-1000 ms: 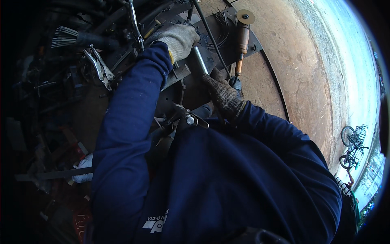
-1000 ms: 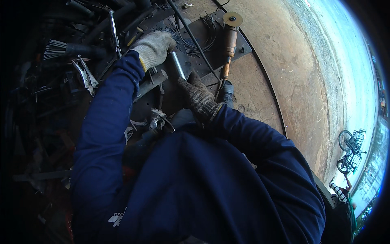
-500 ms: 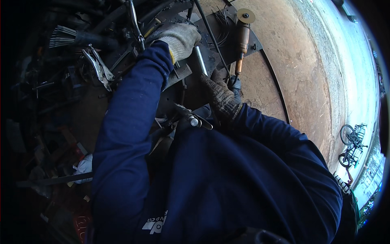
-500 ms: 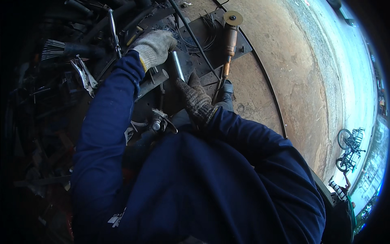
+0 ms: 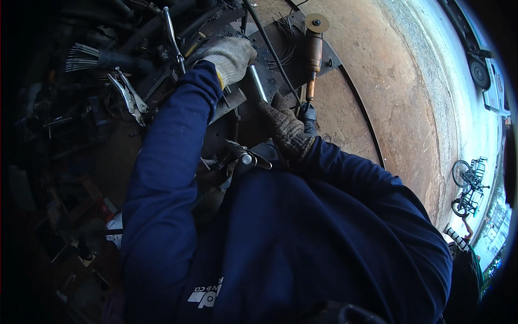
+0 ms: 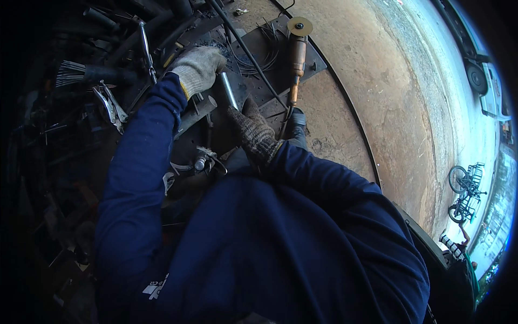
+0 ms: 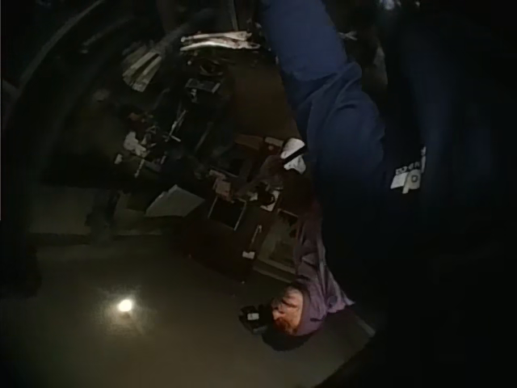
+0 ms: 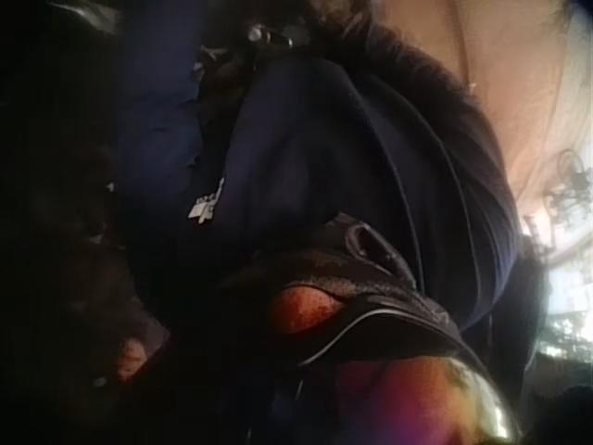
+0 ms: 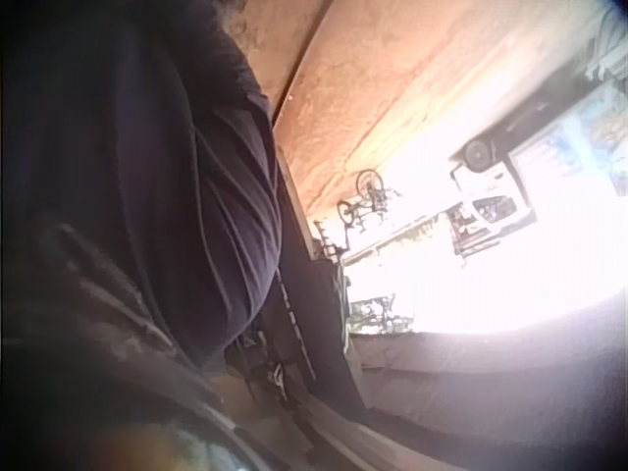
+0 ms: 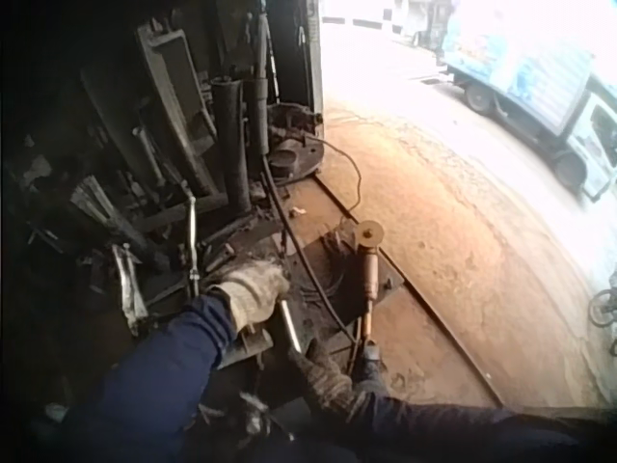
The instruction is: The person aligns and clamps metal pieces onto a metal frame using locking pliers, welds the joints using an arc welder, and grinds the metal using an angle grinder.
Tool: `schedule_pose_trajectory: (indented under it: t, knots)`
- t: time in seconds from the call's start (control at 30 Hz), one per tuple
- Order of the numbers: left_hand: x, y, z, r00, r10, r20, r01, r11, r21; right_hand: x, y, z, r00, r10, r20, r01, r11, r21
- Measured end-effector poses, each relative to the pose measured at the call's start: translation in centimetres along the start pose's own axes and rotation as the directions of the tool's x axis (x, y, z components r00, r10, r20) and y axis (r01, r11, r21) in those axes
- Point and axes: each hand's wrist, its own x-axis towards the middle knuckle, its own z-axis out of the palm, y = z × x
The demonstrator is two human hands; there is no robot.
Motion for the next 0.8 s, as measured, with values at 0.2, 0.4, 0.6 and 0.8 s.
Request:
schedule_pose_trajectory:
  t: [0.2,0.4,0.6,0.8]
  knots:
    - [-0.2,0.1,-0.3,0.996,-0.08,0.025,0.081,0.995,-0.064,1.3,-2.4,-4.3,0.953,0.268,0.142,-0.253,0.961,-0.114]
    - [0.1,-1.3,-0.8,0.997,-0.068,0.035,0.073,0.986,-0.149,-1.7,-3.9,-8.9,0.89,0.409,0.201,-0.376,0.909,-0.181]
    - [-0.4,-0.7,-2.5,0.98,-0.185,-0.07,0.154,0.936,-0.317,-4.2,-1.6,-19.4,0.88,0.467,0.084,-0.431,0.861,-0.269]
    - [0.2,1.3,0.3,0.972,0.233,-0.004,-0.232,0.97,0.073,-1.8,-1.0,-25.1,0.894,0.432,-0.122,-0.448,0.874,-0.188]
